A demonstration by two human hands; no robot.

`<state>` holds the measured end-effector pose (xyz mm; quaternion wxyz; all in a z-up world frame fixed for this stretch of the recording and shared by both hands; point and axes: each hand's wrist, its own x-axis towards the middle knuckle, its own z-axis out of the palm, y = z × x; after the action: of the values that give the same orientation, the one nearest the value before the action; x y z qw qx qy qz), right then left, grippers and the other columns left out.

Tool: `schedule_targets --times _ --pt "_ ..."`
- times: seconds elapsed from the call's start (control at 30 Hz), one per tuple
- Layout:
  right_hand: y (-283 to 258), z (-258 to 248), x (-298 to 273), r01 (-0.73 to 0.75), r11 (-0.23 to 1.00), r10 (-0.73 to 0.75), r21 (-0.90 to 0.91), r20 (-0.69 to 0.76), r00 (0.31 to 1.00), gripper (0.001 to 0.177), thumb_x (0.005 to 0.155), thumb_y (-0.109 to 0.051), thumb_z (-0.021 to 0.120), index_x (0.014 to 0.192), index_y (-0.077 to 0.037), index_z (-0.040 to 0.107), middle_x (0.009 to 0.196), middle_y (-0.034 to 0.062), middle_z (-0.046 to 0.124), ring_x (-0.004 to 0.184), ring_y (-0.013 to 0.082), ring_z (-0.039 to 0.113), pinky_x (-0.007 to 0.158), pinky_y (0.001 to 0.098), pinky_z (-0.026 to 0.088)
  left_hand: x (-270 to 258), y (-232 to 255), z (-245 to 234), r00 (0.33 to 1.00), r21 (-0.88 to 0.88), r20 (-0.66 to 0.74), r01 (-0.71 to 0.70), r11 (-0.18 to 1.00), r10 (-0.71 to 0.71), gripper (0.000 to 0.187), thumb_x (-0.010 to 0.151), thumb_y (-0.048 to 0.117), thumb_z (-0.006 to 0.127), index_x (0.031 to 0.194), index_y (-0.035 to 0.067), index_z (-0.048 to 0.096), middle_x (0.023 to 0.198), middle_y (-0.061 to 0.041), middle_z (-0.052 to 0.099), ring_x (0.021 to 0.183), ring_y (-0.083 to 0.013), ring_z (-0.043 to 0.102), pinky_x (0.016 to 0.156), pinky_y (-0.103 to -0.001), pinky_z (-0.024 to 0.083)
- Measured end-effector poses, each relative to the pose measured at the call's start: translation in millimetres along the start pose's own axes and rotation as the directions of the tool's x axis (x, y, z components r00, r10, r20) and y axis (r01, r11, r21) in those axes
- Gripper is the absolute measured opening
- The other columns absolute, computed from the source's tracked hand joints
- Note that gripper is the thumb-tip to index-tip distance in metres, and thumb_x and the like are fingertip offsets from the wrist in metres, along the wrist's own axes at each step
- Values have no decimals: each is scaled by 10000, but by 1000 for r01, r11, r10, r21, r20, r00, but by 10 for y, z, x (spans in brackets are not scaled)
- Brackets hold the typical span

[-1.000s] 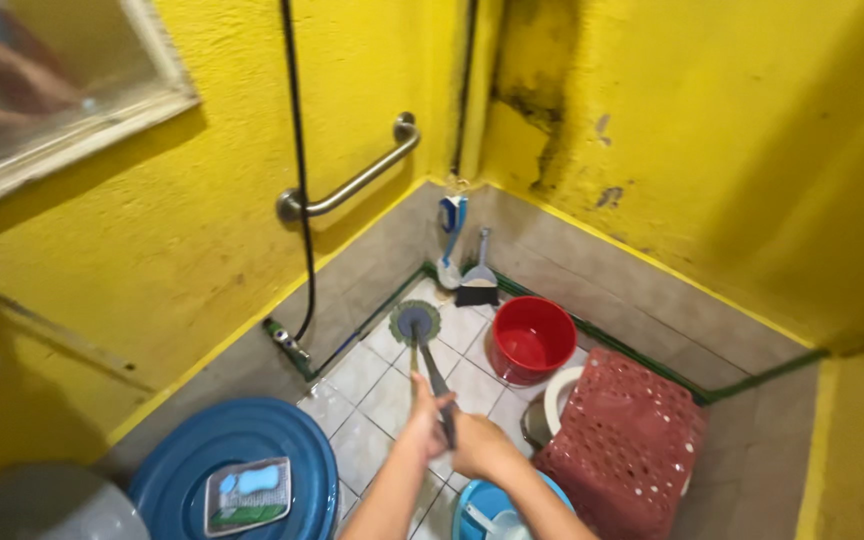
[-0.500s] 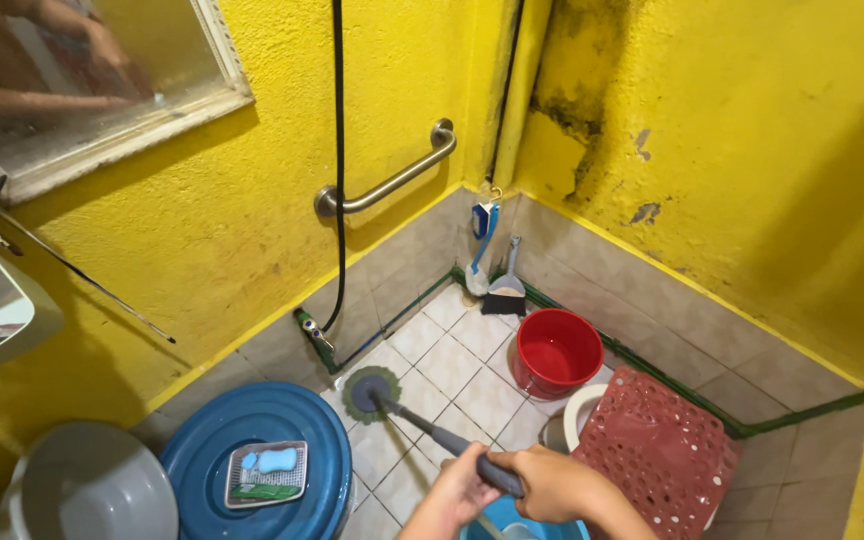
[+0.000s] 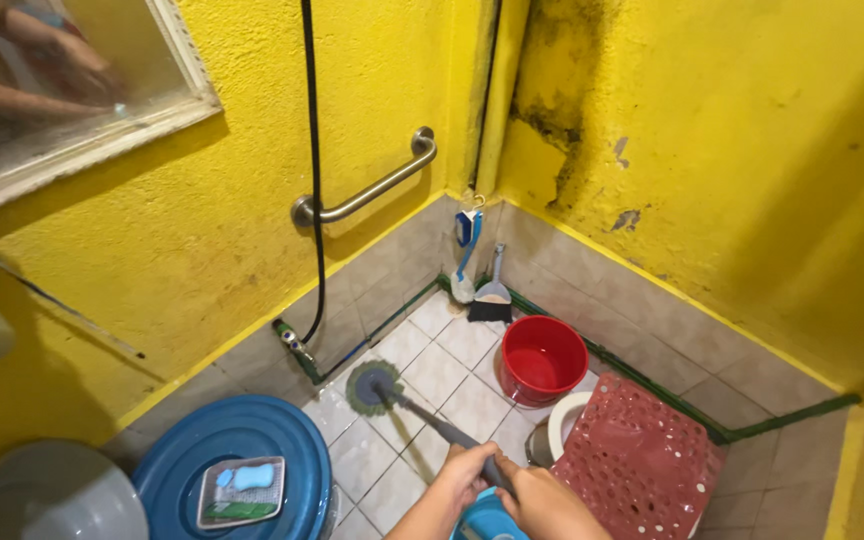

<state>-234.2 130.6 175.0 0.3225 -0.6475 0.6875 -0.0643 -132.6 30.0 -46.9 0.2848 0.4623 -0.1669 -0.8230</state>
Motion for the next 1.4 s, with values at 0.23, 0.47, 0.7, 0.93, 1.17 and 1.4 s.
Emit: schedule_targets --times 0.23,0.47,0.7,0.93,1.17,1.4 --pt "121 957 559 -162 949 213 271 -170 962 661 885 -261 689 1496 -138 469 998 308 691 994 477 666 892 540 526 50 399 -261 996 332 -84 26 943 3 429 798 71 786 1165 78 565 894 -100 703 762 -227 711 608 -375 622" --pt "70 851 473 -62 960 108 272 -156 982 575 822 -257 741 1370 -155 601 991 268 720 1000 438 694 887 488 563 299 47 -400 996 230 -84 6 973 14 525 846 105 766 1272 -15 484 931 -132 645 744 -239 680 584 -416 616" --pt "-217 -100 1 10 987 -22 163 73 997 572 800 -235 751 1355 -153 642 993 212 759 944 369 746 863 415 576 -220 36 6 987 -71 -110 111 991 -118 1191 894 63 709 1561 199 -268 1172 -200 619 910 -290 687 736 -466 630" --pt "-574 -485 -39 0 995 -26 97 266 964 480 795 -238 722 1262 -134 692 973 186 785 895 299 777 825 372 592 -326 -67 -201 980 -334 -144 80 939 -135 1179 922 77 684 1556 246 -296 1187 -201 620 938 -295 680 800 -469 617" --pt "-329 59 157 204 965 -233 163 187 954 603 866 -248 713 1420 -88 536 1098 212 735 1034 357 727 906 413 558 -337 2 -738 993 -201 91 92 975 -75 290 898 157 747 1083 -18 607 943 -151 703 847 -296 713 749 -448 626" --pt "334 291 265 48 997 -34 -53 234 972 672 940 -336 638 1539 -185 374 1104 263 705 1089 407 693 974 494 507 -1234 462 -219 884 -196 462 184 963 -75 262 958 239 709 1049 2 643 922 -138 704 855 -242 698 811 -363 585"
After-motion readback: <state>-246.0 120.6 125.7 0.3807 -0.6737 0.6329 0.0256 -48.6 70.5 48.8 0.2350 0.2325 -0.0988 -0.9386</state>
